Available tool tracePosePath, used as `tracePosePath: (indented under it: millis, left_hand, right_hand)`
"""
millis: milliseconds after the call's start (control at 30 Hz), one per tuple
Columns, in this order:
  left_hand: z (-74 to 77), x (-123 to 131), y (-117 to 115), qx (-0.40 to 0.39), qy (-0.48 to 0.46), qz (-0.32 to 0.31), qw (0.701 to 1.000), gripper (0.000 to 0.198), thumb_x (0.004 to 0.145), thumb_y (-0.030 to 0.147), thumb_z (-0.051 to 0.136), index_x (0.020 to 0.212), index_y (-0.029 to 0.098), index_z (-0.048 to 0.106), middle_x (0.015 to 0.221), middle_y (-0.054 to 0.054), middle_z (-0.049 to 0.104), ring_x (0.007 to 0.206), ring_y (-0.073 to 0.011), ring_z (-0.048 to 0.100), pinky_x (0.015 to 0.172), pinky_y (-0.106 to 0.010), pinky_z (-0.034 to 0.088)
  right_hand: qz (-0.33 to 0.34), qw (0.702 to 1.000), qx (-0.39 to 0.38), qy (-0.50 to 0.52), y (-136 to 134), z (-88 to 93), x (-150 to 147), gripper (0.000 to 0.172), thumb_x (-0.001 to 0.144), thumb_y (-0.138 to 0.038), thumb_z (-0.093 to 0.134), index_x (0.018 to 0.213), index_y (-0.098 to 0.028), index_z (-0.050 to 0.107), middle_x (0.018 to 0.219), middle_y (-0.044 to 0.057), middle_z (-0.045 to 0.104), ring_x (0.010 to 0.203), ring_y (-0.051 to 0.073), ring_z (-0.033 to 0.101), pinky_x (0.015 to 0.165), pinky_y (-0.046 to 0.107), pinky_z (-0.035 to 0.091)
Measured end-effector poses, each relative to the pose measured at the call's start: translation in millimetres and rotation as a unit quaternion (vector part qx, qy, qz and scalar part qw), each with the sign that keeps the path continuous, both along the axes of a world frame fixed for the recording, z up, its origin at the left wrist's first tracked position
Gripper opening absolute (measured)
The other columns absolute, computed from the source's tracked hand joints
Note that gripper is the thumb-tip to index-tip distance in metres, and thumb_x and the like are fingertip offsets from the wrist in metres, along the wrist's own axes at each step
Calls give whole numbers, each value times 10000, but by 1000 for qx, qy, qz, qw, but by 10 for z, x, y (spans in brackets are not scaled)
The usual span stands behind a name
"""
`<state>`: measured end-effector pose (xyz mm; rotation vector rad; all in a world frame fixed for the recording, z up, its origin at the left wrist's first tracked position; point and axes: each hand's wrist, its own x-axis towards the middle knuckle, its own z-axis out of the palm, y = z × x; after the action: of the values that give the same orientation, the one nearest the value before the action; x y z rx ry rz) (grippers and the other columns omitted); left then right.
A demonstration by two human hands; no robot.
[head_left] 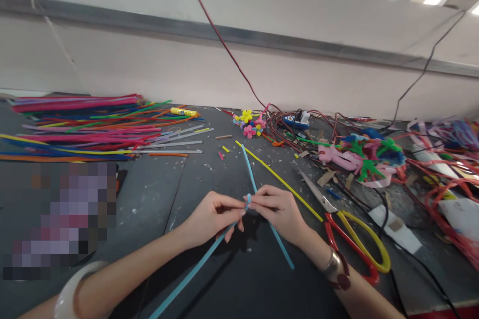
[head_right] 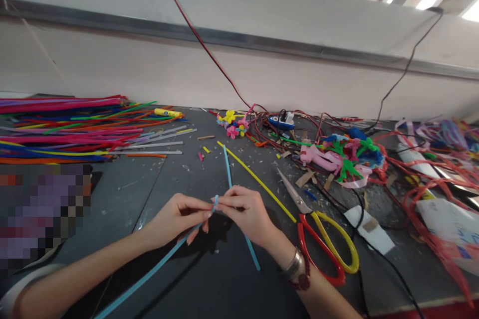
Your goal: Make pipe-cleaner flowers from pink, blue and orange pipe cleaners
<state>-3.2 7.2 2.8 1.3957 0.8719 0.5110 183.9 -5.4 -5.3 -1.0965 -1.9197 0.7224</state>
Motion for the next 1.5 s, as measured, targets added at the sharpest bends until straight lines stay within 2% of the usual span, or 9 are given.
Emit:
tracePosePath:
  millis: [100,200,367,533,733,900,1233,1367,1500]
  left_hand:
    - [5,-3,27,-6,-7,-1,1000,238,785,304,536,746,106,662,594,-31,621,343,-40,427,342,-164,289]
    - [-8,-3,53,2,3,-6,1000,297,784,356,536,661,106,637,514,3,561,329,-33,375,347,-171,273]
    - [-58,6,75,5,34,3,999,371,760,428,545,549,124,575,413,46,461,305,-30,322,322,-167,214]
    - [-64,26,105,-3,28,-1,1000,298,724,409,598,649,123,635,380,62,429,305,-34,318,320,-170,207]
    - [-101,18,181,-62,-34,-17,997,257,723,360,625,632,120,630,333,81,351,292,-24,258,308,-170,134]
    - [-146,10,185,-141,-130,-69,979,239,745,342,616,724,111,672,333,94,291,286,-14,195,322,-178,92]
    - [-60,46,106,-258,-189,-122,939,247,769,324,595,683,96,637,353,100,272,291,-12,169,312,-161,99]
    - [-59,51,106,-250,-187,-140,940,245,755,331,607,667,104,635,329,103,285,273,-17,183,300,-162,128]
    - [-66,50,104,-158,-138,-120,970,235,720,329,638,666,101,658,321,81,368,273,-24,244,313,-171,160]
  right_hand:
    - [15,989,103,-109,-6,-49,8,205,860,-238,486,963,-208,661,823,58,620,749,143,556,662,266,462]
    - [35,968,147,-198,-26,-47,3,258,880,-180,413,1048,-195,607,920,86,614,812,168,543,697,297,472]
    - [41,979,154,-127,-38,-43,-16,170,859,-173,459,915,-194,618,863,68,630,790,164,562,687,295,492]
    - [28,994,97,-32,-38,-13,5,28,799,-216,566,802,-195,585,844,47,642,745,139,574,623,256,484]
    - [18,999,-18,23,-78,91,42,340,747,-253,625,1075,-207,550,872,40,611,731,124,565,587,219,480]
    - [77,995,-50,36,-52,125,69,249,841,-231,509,1071,-222,602,881,43,634,790,130,572,687,255,467]
    - [98,981,-115,125,-19,69,67,247,765,-270,626,1005,-219,659,769,20,628,642,98,515,570,212,399]
    - [117,975,-121,147,-20,91,38,157,729,-247,662,875,-203,700,741,29,639,656,114,541,601,234,416]
    - [113,971,-133,164,-29,123,17,84,719,-235,670,768,-174,702,700,30,633,644,116,551,605,240,422]
